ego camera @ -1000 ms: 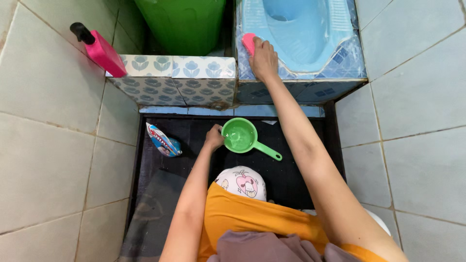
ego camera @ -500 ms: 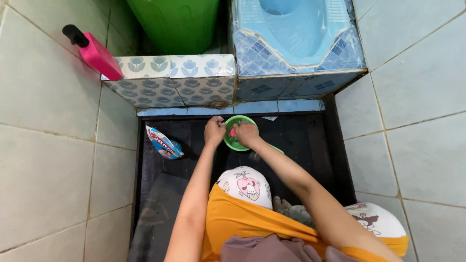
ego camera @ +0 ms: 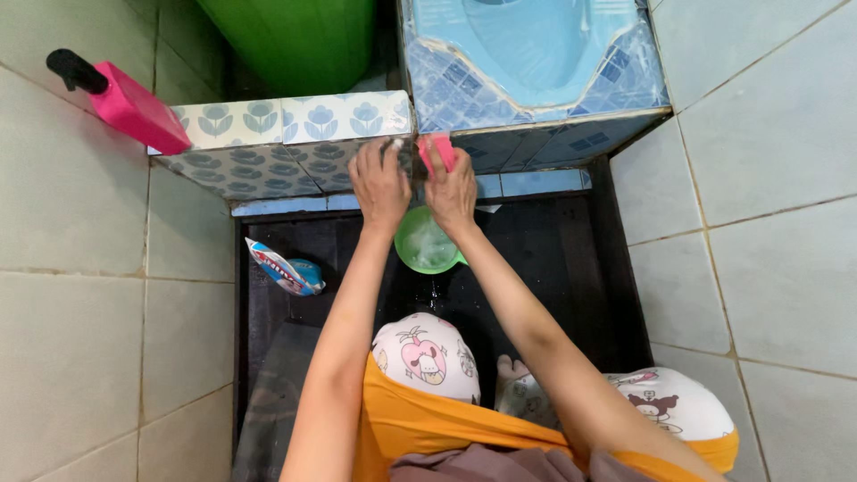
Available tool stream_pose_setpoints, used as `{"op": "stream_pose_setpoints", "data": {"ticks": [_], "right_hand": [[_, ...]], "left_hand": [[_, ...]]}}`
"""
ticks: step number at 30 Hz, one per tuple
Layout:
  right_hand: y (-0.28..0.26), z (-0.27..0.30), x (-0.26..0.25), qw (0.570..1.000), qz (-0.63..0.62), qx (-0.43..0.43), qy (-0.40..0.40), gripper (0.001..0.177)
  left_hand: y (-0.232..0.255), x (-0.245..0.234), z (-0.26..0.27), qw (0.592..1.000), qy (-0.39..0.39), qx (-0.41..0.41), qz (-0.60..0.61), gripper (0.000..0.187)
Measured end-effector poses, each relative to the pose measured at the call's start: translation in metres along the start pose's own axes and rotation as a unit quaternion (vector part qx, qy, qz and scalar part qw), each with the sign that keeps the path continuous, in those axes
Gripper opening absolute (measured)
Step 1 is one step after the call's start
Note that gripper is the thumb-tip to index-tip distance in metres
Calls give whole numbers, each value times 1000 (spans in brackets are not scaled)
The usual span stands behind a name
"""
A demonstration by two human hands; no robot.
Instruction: The person cleans a squat toilet and the surrounding tiled area by hand using a small brush and a cleaning solution, rinsing the surfaces with water from a small green bucket.
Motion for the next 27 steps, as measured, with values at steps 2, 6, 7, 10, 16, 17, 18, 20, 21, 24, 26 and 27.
{"op": "stream_pose_setpoints", "data": {"ticks": [2,6,7,10,16,17,18,20,21,24,26,27], "right_hand": [[12,-8,26,989,36,-101,104,78],[63,11,85,962,126,-184,161,67],[81,22,94,956,183,-174,150,69],[138,53,99,975,207,-68,54,58],[102,36,121,981,107,-65,147,75],[84,33,124,977,102,-68,176,80],[74,30,121,971,97,-71,205,85],[71,24,110,969,99,-91,209,90],[70,22,107,965,98,-114,214,94],[103,14,84,959,173,-71,213,124],[129,3,70,963,98,46,246,116],[142,3,61,948,25,161,274,109]], "left_hand": [[3,6,-19,996,25,68,-58,45],[-9,22,-36,994,-30,85,-64,42],[-12,24,-35,992,-45,96,-67,42],[-20,31,-31,990,-66,104,-64,43],[-22,34,-38,991,-88,99,-35,48],[-21,34,-38,990,-96,96,-33,48],[-20,33,-38,990,-99,97,-31,48],[-20,31,-40,991,-100,91,-24,51],[-19,31,-40,990,-102,93,-21,51],[-19,30,-42,991,-105,89,-2,51],[-20,29,-42,991,-105,84,0,52],[-21,29,-40,991,-108,85,0,52]]}}
Point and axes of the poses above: each hand's wrist, its own z-axis away from the middle knuckle, its own x-axis out of the palm, y = z × x, the point moved 2 cm from there along -z, towards the middle knuckle, and after that the axes turned 11 degrees about y, right-handed, at the moved point
